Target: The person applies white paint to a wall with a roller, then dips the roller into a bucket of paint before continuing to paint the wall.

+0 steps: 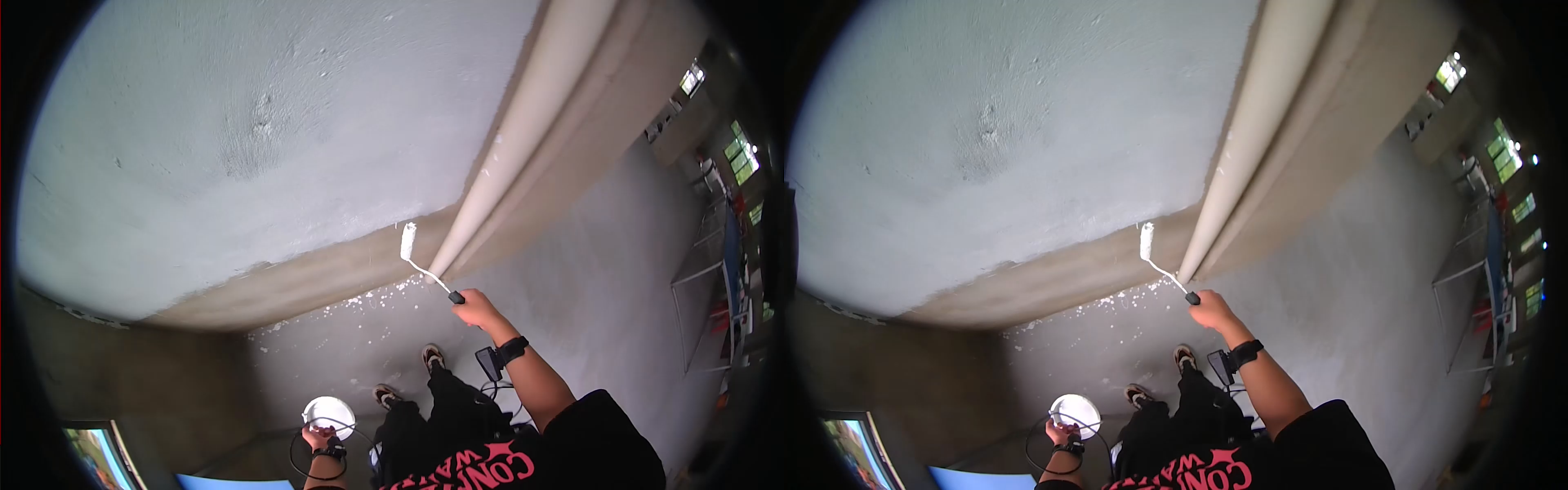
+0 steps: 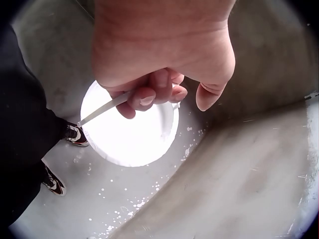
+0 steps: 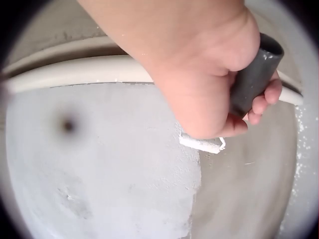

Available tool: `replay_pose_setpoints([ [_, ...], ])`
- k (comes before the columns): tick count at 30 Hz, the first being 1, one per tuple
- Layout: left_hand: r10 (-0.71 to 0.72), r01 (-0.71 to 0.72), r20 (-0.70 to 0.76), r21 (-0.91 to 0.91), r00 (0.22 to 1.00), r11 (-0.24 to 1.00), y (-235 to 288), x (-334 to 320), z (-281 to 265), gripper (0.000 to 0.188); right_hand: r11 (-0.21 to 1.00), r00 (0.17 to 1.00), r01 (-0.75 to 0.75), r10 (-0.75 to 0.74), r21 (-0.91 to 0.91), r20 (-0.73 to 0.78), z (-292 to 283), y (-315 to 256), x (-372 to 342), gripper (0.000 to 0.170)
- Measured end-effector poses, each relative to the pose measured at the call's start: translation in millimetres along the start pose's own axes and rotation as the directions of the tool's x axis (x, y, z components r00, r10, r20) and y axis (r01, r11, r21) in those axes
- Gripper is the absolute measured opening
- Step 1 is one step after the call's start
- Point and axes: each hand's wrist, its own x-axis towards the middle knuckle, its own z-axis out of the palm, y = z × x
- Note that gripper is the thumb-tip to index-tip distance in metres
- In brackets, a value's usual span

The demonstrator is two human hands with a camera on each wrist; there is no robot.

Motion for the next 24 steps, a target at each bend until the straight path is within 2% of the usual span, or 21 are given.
replay_pose_setpoints([
  [2, 0.083, -0.083, -0.009, -0.006, 0.997, 0.997, 9, -19, 5, 0.038, 0.940, 0.981, -0.155, 0.109, 0.305, 0.162, 5, -1, -7, 0.028],
  [3, 0.129, -0.128, -0.009, 0.023, 0.992, 0.991, 13, -31, 7, 0.039, 0.932, 0.979, -0.163, 0.113, 0.323, 0.168, 1, -8, -21, 0.028],
  [4, 0.030, -0.023, 0.091, -0.078, 0.995, 0.997, 20, -43, 10, 0.042, 0.954, 0.975, -0.174, 0.133, 0.243, 0.178, -15, -28, -32, 0.029],
  [5, -0.035, 0.037, 0.016, -0.156, 0.999, 0.987, 22, -47, 17, 0.045, 0.971, 0.973, -0.176, 0.147, 0.161, 0.180, -30, -40, -35, 0.030],
  [7, -0.012, 0.028, 0.106, -0.144, 0.994, 0.989, 29, -39, -8, 0.045, 0.991, 0.984, -0.100, 0.085, 0.090, 0.156, -25, -55, -62, 0.030],
  [8, -0.020, 0.043, 0.202, -0.111, 0.979, 0.993, 38, 10, -32, 0.044, 0.999, 0.986, -0.042, 0.038, 0.020, 0.161, -23, -55, -66, 0.032],
  [11, 0.049, -0.030, 0.180, -0.105, 0.982, 0.994, 40, 2, -46, 0.045, 0.997, 0.992, 0.072, -0.069, -0.032, 0.106, -24, -62, -77, 0.033],
  [12, 0.055, -0.035, 0.182, -0.111, 0.982, 0.993, 39, -4, -48, 0.045, 0.996, 0.991, 0.080, -0.077, -0.031, 0.106, -20, -63, -78, 0.033],
  [14, 0.134, -0.138, 0.174, 0.010, 0.976, 0.990, 39, -24, -47, 0.046, 0.984, 0.989, 0.069, -0.089, 0.163, 0.118, -11, -63, -80, 0.033],
  [15, 0.137, -0.141, 0.175, 0.009, 0.975, 0.990, 39, -36, -46, 0.046, 0.984, 0.989, 0.073, -0.093, 0.165, 0.118, -9, -63, -82, 0.033],
  [17, 0.251, -0.288, 0.257, 0.115, 0.933, 0.951, 42, -55, -41, 0.045, 0.984, 0.985, 0.131, -0.143, 0.117, 0.096, -6, -64, -85, 0.031],
  [18, 0.255, -0.293, 0.264, 0.112, 0.930, 0.950, 44, -56, -41, 0.045, 0.983, 0.985, 0.136, -0.147, 0.119, 0.088, -2, -60, -85, 0.031],
  [20, 0.150, -0.145, 0.248, -0.040, 0.957, 0.989, 46, -57, -44, 0.038, 0.950, 0.988, 0.106, -0.134, 0.293, 0.079, 6, -56, -82, 0.031],
  [21, 0.154, -0.147, 0.244, -0.044, 0.958, 0.988, 47, -62, -48, 0.038, 0.950, 0.987, 0.108, -0.138, 0.294, 0.083, 7, -59, -83, 0.031],
  [23, 0.166, -0.180, 0.335, 0.010, 0.927, 0.984, 47, -68, -46, 0.037, 0.979, 0.996, 0.017, -0.033, 0.202, 0.079, 1, -64, -84, 0.041],
  [24, 0.100, -0.101, 0.413, -0.018, 0.905, 0.995, 50, -69, -47, 0.035, 0.987, 0.988, 0.140, -0.134, 0.077, -0.072, 5, -67, -82, 0.042],
])
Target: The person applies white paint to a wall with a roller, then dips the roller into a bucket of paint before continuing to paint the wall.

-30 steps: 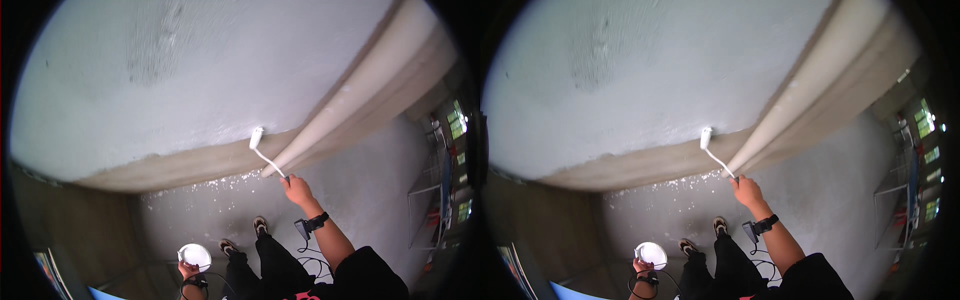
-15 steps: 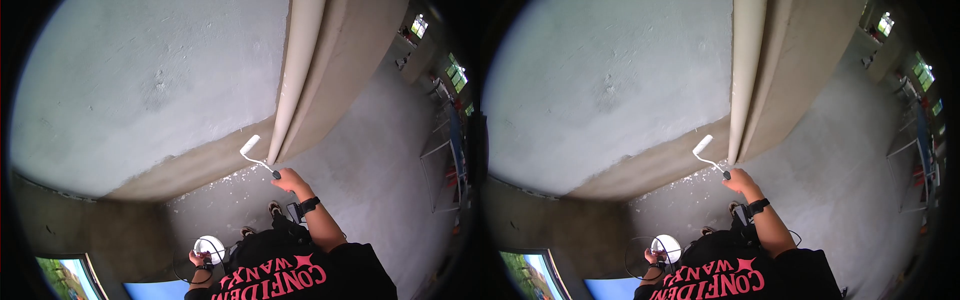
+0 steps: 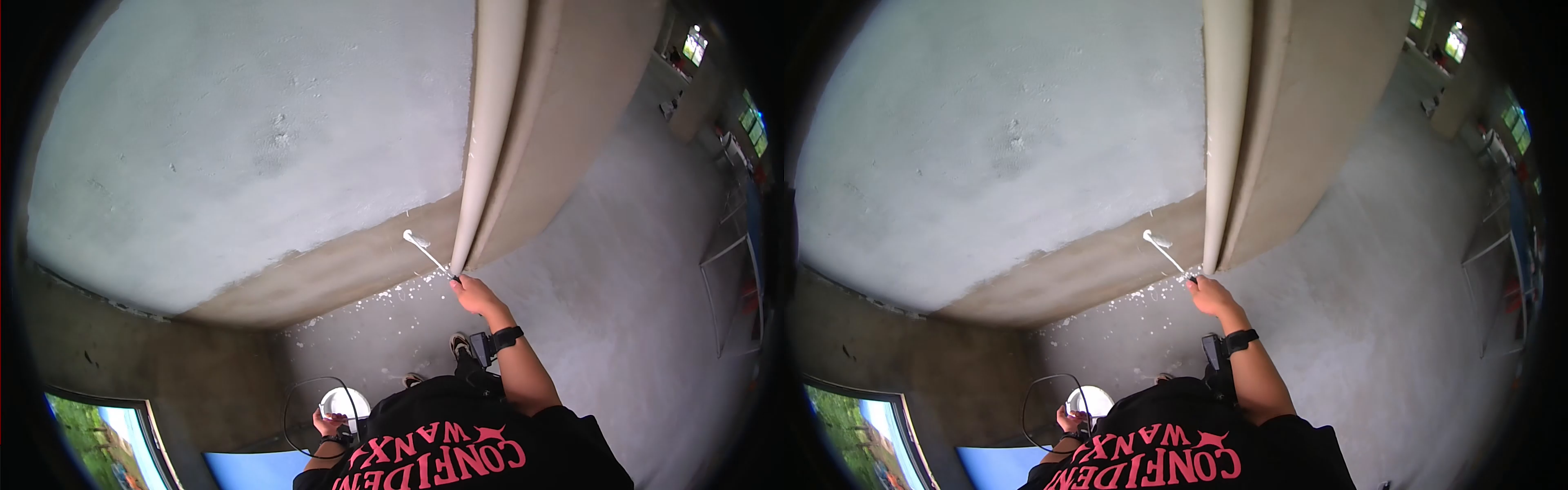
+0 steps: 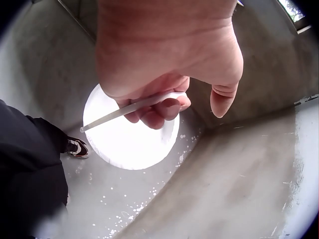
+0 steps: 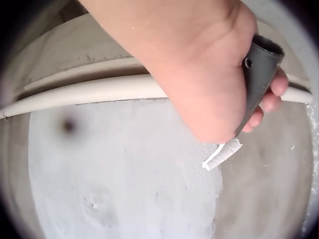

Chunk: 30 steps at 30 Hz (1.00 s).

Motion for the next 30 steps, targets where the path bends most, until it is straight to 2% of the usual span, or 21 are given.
replay_pose_setpoints([
  [1, 0.000, 0.000, -0.005, -0.015, 1.000, 1.000, 0, 0, 0, 0.035, 1.000, 1.000, 0.008, -0.007, -0.011, 0.008, 1, 0, 1, 0.042],
  [3, -0.065, 0.056, -0.139, -0.068, 0.988, 0.996, -1, -4, 3, 0.036, 0.986, 0.991, -0.119, 0.111, 0.114, 0.070, -1, -7, -4, 0.045],
  [4, -0.005, 0.005, -0.175, -0.003, 0.985, 1.000, -5, 5, -3, 0.038, 0.988, 0.991, -0.115, 0.107, 0.100, 0.081, 1, -8, -4, 0.045],
  [7, -0.045, 0.037, -0.233, -0.036, 0.971, 0.999, -12, 17, -18, 0.038, 0.991, 0.994, -0.064, 0.053, 0.120, 0.093, 5, -11, -1, 0.039],
  [9, -0.077, 0.054, -0.251, -0.099, 0.965, 0.994, -11, 18, -21, 0.037, 0.976, 0.994, 0.006, -0.030, 0.218, 0.109, 5, -12, -2, 0.037],
  [11, -0.008, 0.001, -0.288, -0.027, 0.958, 1.000, -9, 16, -14, 0.038, 0.972, 0.991, -0.006, -0.025, 0.233, 0.129, 3, -20, -6, 0.034],
  [15, -0.081, 0.060, -0.206, -0.110, 0.975, 0.992, 0, 6, -1, 0.045, 0.953, 0.984, -0.048, -0.006, 0.300, 0.176, 5, -20, -3, 0.029],
  [17, -0.053, 0.038, -0.268, -0.060, 0.962, 0.997, 7, -3, 12, 0.049, 0.957, 0.980, -0.060, 0.002, 0.283, 0.201, 4, -20, -5, 0.033],
  [18, -0.040, 0.030, -0.282, -0.039, 0.958, 0.999, 11, -6, 15, 0.049, 0.958, 0.979, -0.076, 0.019, 0.277, 0.201, 4, -19, -4, 0.031],
  [19, -0.050, 0.028, -0.225, -0.098, 0.973, 0.995, 17, -12, 14, 0.046, 0.959, 0.977, -0.086, 0.029, 0.271, 0.210, 6, -20, -3, 0.029],
  [20, -0.056, 0.026, -0.231, -0.128, 0.971, 0.991, 22, -11, 12, 0.042, 0.959, 0.974, -0.080, 0.016, 0.273, 0.228, 7, -17, -1, 0.027],
  [21, -0.028, -0.003, -0.251, -0.125, 0.968, 0.992, 29, -25, 22, 0.041, 0.965, 0.972, -0.074, 0.013, 0.253, 0.234, 8, -17, -1, 0.026],
  [23, 0.060, -0.094, -0.199, -0.165, 0.978, 0.982, 39, -51, 36, 0.036, 0.973, 0.966, -0.067, 0.008, 0.219, 0.259, 11, -17, 0, 0.024],
  [24, 0.043, -0.093, -0.274, -0.172, 0.961, 0.981, 46, -57, 34, 0.030, 0.975, 0.962, -0.069, 0.009, 0.209, 0.273, 13, -14, 5, 0.024],
  [25, 0.083, -0.157, -0.362, -0.180, 0.928, 0.971, 56, -84, 61, 0.038, 0.977, 0.959, -0.049, -0.013, 0.207, 0.285, 16, -14, 10, 0.023],
  [26, 0.157, -0.207, -0.261, -0.177, 0.953, 0.962, 57, -80, 40, 0.037, 0.978, 0.957, -0.031, -0.031, 0.207, 0.289, 18, -14, 13, 0.023],
  [27, 0.207, -0.262, -0.298, -0.157, 0.932, 0.952, 61, -113, 62, 0.035, 0.980, 0.939, -0.002, -0.067, 0.199, 0.336, 22, -10, 18, 0.023],
  [28, 0.267, -0.316, -0.273, -0.154, 0.924, 0.936, 64, -128, 62, 0.034, 0.980, 0.939, 0.012, -0.079, 0.200, 0.335, 24, -10, 23, 0.022],
  [30, 0.388, -0.424, -0.213, -0.163, 0.897, 0.891, 63, -167, 65, 0.044, 0.978, 0.924, 0.056, -0.128, 0.202, 0.361, 28, -8, 33, 0.022],
])
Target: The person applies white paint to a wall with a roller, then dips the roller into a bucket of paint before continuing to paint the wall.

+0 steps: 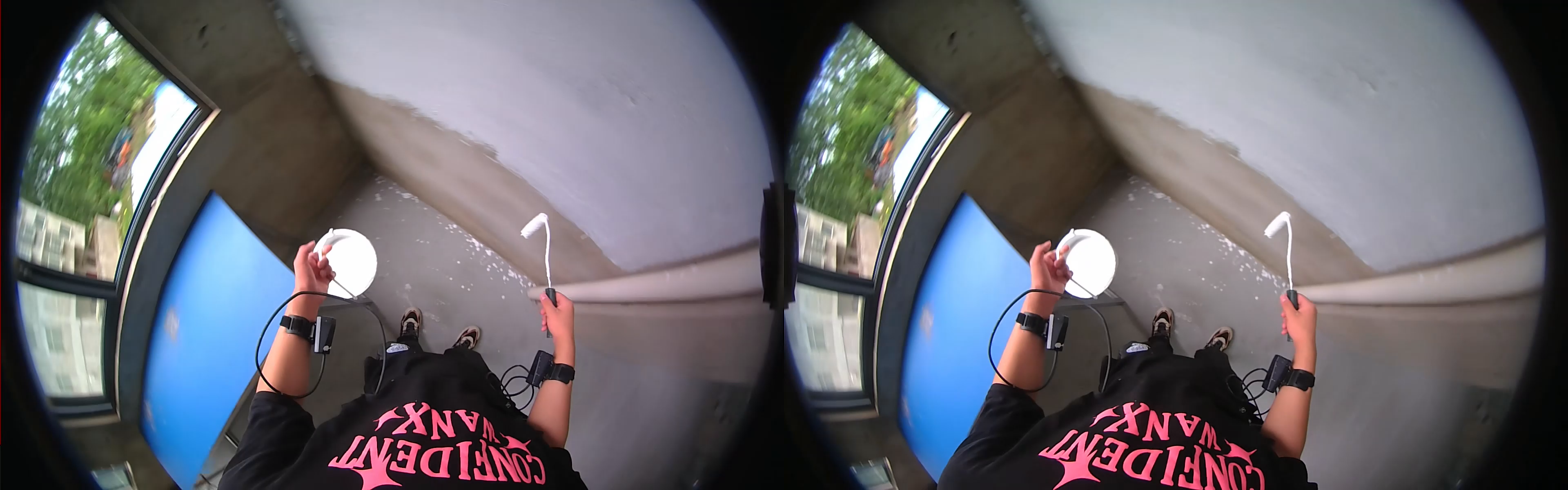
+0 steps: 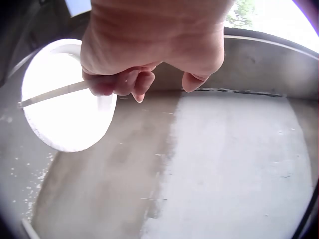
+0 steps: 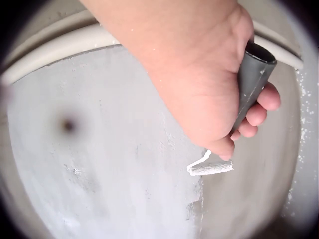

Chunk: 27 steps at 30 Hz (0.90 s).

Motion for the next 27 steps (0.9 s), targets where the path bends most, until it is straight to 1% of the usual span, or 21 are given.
replay_pose_setpoints([
  [1, 0.037, -0.037, 0.036, -0.021, 0.999, 0.999, 28, -7, 15, 0.049, 1.000, 1.000, 0.004, -0.004, 0.001, 0.001, 2, -23, 16, 0.023],
  [2, 0.063, -0.060, 0.056, -0.057, 0.996, 0.997, 48, -16, 22, 0.051, 1.000, 1.000, 0.016, -0.016, 0.010, 0.004, 4, -38, 27, 0.023],
  [3, 0.094, -0.087, 0.079, -0.088, 0.992, 0.992, 65, -29, 26, 0.052, 1.000, 0.999, 0.029, -0.029, 0.000, 0.037, 7, -47, 34, 0.023],
  [4, 0.140, -0.123, 0.132, -0.127, 0.981, 0.984, 79, -39, 31, 0.053, 0.999, 0.998, 0.042, -0.043, 0.011, 0.041, 9, -52, 45, 0.023],
  [6, 0.233, -0.201, 0.149, -0.205, 0.961, 0.958, 107, -66, 38, 0.057, 0.998, 0.996, 0.065, -0.066, 0.024, 0.054, 15, -63, 54, 0.023],
  [7, 0.272, -0.226, 0.177, -0.245, 0.946, 0.943, 124, -77, 33, 0.059, 0.997, 0.995, 0.075, -0.077, 0.023, 0.066, 21, -70, 52, 0.023],
  [9, 0.321, -0.254, 0.169, -0.326, 0.932, 0.911, 156, -100, 24, 0.061, 0.993, 0.989, 0.118, -0.120, 0.024, 0.091, 30, -80, 50, 0.023],
  [10, 0.342, -0.264, 0.197, -0.336, 0.919, 0.904, 171, -106, 20, 0.063, 0.992, 0.987, 0.123, -0.125, 0.025, 0.099, 33, -85, 51, 0.023],
  [13, 0.335, -0.277, 0.136, -0.326, 0.932, 0.904, 209, -124, 8, 0.064, 0.993, 0.985, 0.116, -0.115, 0.002, 0.129, 38, -94, 48, 0.024],
  [14, 0.336, -0.285, 0.122, -0.315, 0.934, 0.905, 219, -124, 0, 0.064, 0.992, 0.983, 0.117, -0.108, -0.053, 0.145, 40, -93, 50, 0.025],
  [15, 0.314, -0.280, 0.066, -0.311, 0.947, 0.908, 227, -127, -2, 0.064, 0.987, 0.982, 0.117, -0.099, -0.107, 0.158, 42, -95, 49, 0.026],
  [16, 0.297, -0.272, 0.044, -0.292, 0.954, 0.917, 233, -123, -9, 0.065, 0.987, 0.983, 0.118, -0.101, -0.106, 0.152, 44, -97, 47, 0.026],
  [18, 0.276, -0.260, 0.021, -0.274, 0.961, 0.926, 239, -114, -21, 0.066, 0.979, 0.988, 0.080, -0.053, -0.185, 0.146, 46, -98, 43, 0.027],
  [20, 0.226, -0.255, -0.164, -0.184, 0.960, 0.949, 245, -100, -36, 0.061, 0.977, 0.988, 0.074, -0.044, -0.201, 0.151, 48, -97, 40, 0.027],
  [21, 0.219, -0.248, -0.161, -0.186, 0.962, 0.951, 248, -93, -45, 0.061, 0.974, 0.986, 0.070, -0.035, -0.216, 0.160, 50, -96, 38, 0.027],
  [23, 0.209, -0.246, -0.266, -0.115, 0.941, 0.962, 251, -79, -66, 0.049, 0.969, 0.990, 0.049, -0.015, -0.244, 0.140, 54, -95, 32, 0.026],
  [24, 0.180, -0.212, -0.293, -0.081, 0.939, 0.974, 254, -72, -82, 0.047, 0.963, 0.992, 0.035, -0.001, -0.266, 0.125, 56, -96, 30, 0.025],
  [25, 0.203, -0.219, -0.282, -0.024, 0.938, 0.975, 255, -70, -93, 0.045, 0.962, 0.993, 0.031, 0.000, -0.271, 0.115, 59, -97, 29, 0.025],
  [27, 0.173, -0.180, -0.294, 0.002, 0.940, 0.984, 260, -63, -112, 0.046, 0.969, 0.997, -0.018, 0.036, -0.247, 0.069, 63, -95, 23, 0.025],
])
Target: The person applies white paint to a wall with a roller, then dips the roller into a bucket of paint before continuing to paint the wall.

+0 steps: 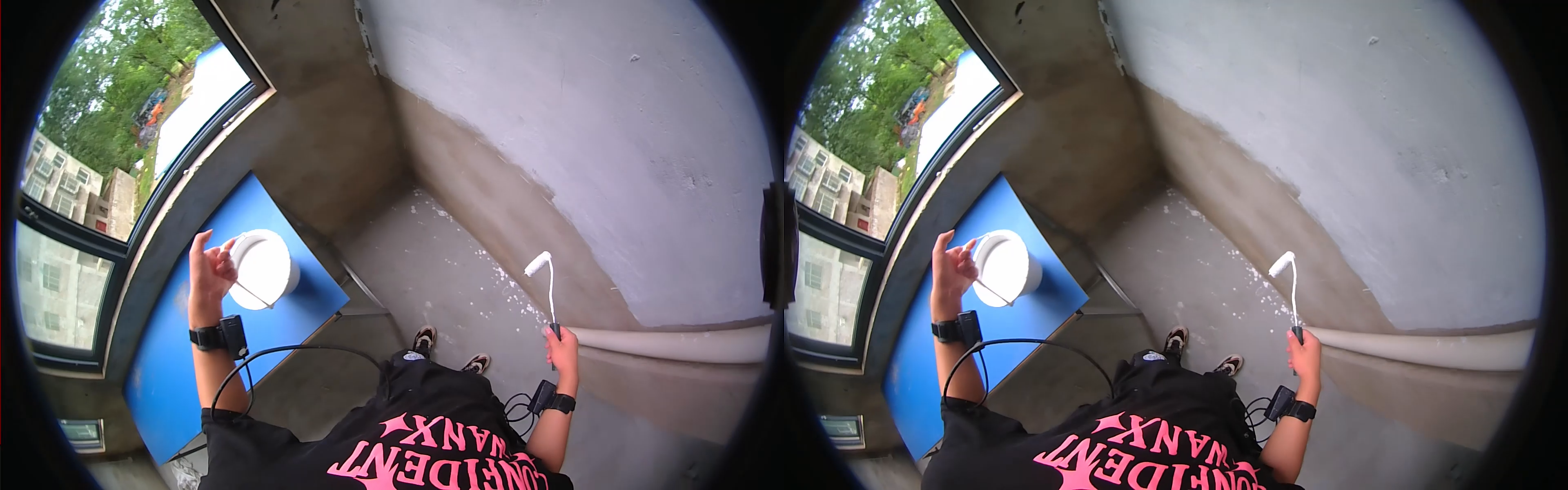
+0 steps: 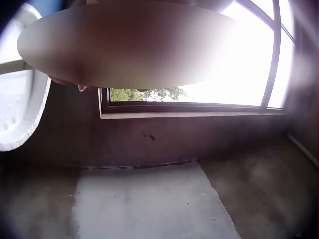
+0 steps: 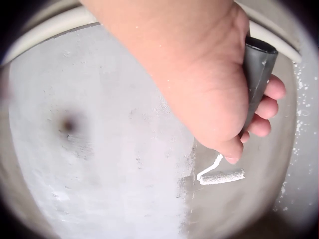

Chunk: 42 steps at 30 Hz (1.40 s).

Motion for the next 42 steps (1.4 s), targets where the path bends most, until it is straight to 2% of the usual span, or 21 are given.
replay_pose_setpoints([
  [4, 0.075, -0.056, -0.196, 0.102, 0.978, 0.993, -4, 38, -33, 0.046, 1.000, 0.998, -0.026, 0.027, 0.013, -0.063, 5, -3, 2, 0.025],
  [6, 0.007, 0.015, -0.185, 0.118, 0.983, 0.993, -2, 34, -36, 0.042, 1.000, 0.998, 0.029, -0.029, -0.005, -0.062, 9, -8, 2, 0.025],
  [11, 0.045, -0.030, -0.120, 0.124, 0.992, 0.992, -1, 42, -59, 0.043, 0.994, 0.976, 0.096, -0.104, -0.051, -0.193, 21, -13, 4, 0.025],
  [14, 0.046, -0.034, -0.060, 0.198, 0.997, 0.980, -3, 56, -71, 0.038, 0.989, 0.957, 0.115, -0.135, -0.092, -0.256, 17, -7, 7, 0.026],
  [18, 0.083, -0.056, -0.121, 0.211, 0.989, 0.976, -9, 72, -77, 0.033, 0.994, 0.952, 0.018, -0.049, -0.106, -0.301, 11, -25, 0, 0.031],
  [20, 0.147, -0.096, -0.202, 0.245, 0.968, 0.965, -11, 76, -77, 0.032, 0.977, 0.923, 0.107, -0.166, -0.182, -0.348, 7, -15, 2, 0.031],
  [21, 0.131, -0.066, -0.204, 0.297, 0.970, 0.953, -12, 87, -90, 0.033, 0.979, 0.917, 0.096, -0.156, -0.177, -0.367, 4, -9, 1, 0.031],
  [22, 0.128, -0.070, -0.182, 0.297, 0.975, 0.952, -15, 89, -89, 0.033, 0.963, 0.883, 0.150, -0.233, -0.223, -0.408, 0, -6, 3, 0.031],
  [23, 0.159, -0.073, -0.221, 0.350, 0.962, 0.934, -17, 90, -86, 0.033, 0.941, 0.842, 0.201, -0.308, -0.272, -0.443, -6, -3, 4, 0.031],
  [25, 0.221, -0.092, -0.309, 0.382, 0.925, 0.920, -25, 88, -77, 0.037, 0.954, 0.839, 0.187, -0.279, -0.234, -0.466, -20, -2, 0, 0.029],
  [26, 0.226, -0.104, -0.289, 0.383, 0.930, 0.918, -30, 93, -82, 0.037, 0.961, 0.841, 0.188, -0.263, -0.201, -0.473, -27, -3, 0, 0.028],
  [28, 0.379, -0.147, -0.362, 0.529, 0.852, 0.836, -36, 109, -92, 0.039, 0.966, 0.836, 0.189, -0.252, -0.175, -0.488, -45, 3, 3, 0.028],
  [30, 0.455, -0.175, -0.349, 0.603, 0.819, 0.778, -37, 111, -89, 0.040, 0.973, 0.838, 0.186, -0.230, -0.136, -0.494, -66, 15, 4, 0.027],
  [31, 0.440, -0.176, -0.293, 0.629, 0.849, 0.758, -37, 141, -128, 0.040, 0.975, 0.849, 0.175, -0.220, -0.136, -0.480, -79, 15, 2, 0.027],
  [32, 0.524, -0.217, -0.296, 0.669, 0.799, 0.711, -40, 179, -159, 0.043, 0.977, 0.861, 0.164, -0.209, -0.137, -0.464, -92, 15, -1, 0.026],
  [33, 0.563, -0.234, -0.252, 0.722, 0.787, 0.651, -37, 210, -186, 0.045, 0.973, 0.862, 0.183, -0.226, -0.137, -0.455, -105, 15, -4, 0.027],
  [35, 0.604, -0.248, -0.196, 0.783, 0.772, 0.571, -31, 181, -152, 0.047, 0.976, 0.889, 0.122, -0.189, -0.183, -0.417, -134, 29, -3, 0.028],
  [37, 0.471, -0.163, -0.313, 0.666, 0.825, 0.728, -36, 120, -88, 0.027, 0.954, 0.904, 0.080, -0.192, -0.289, -0.383, -153, 41, -10, 0.029],
  [38, 0.478, -0.178, -0.298, 0.666, 0.826, 0.724, -37, 121, -90, 0.027, 0.957, 0.898, 0.079, -0.189, -0.278, -0.396, -161, 46, -13, 0.029],
  [40, 0.496, -0.214, -0.259, 0.672, 0.829, 0.709, -39, 120, -90, 0.027, 0.945, 0.934, -0.037, -0.083, -0.325, -0.347, -175, 58, -21, 0.031],
  [42, 0.512, -0.241, -0.228, 0.681, 0.828, 0.692, -40, 116, -86, 0.028, 0.958, 0.910, -0.011, -0.110, -0.286, -0.401, -176, 81, -20, 0.031],
])
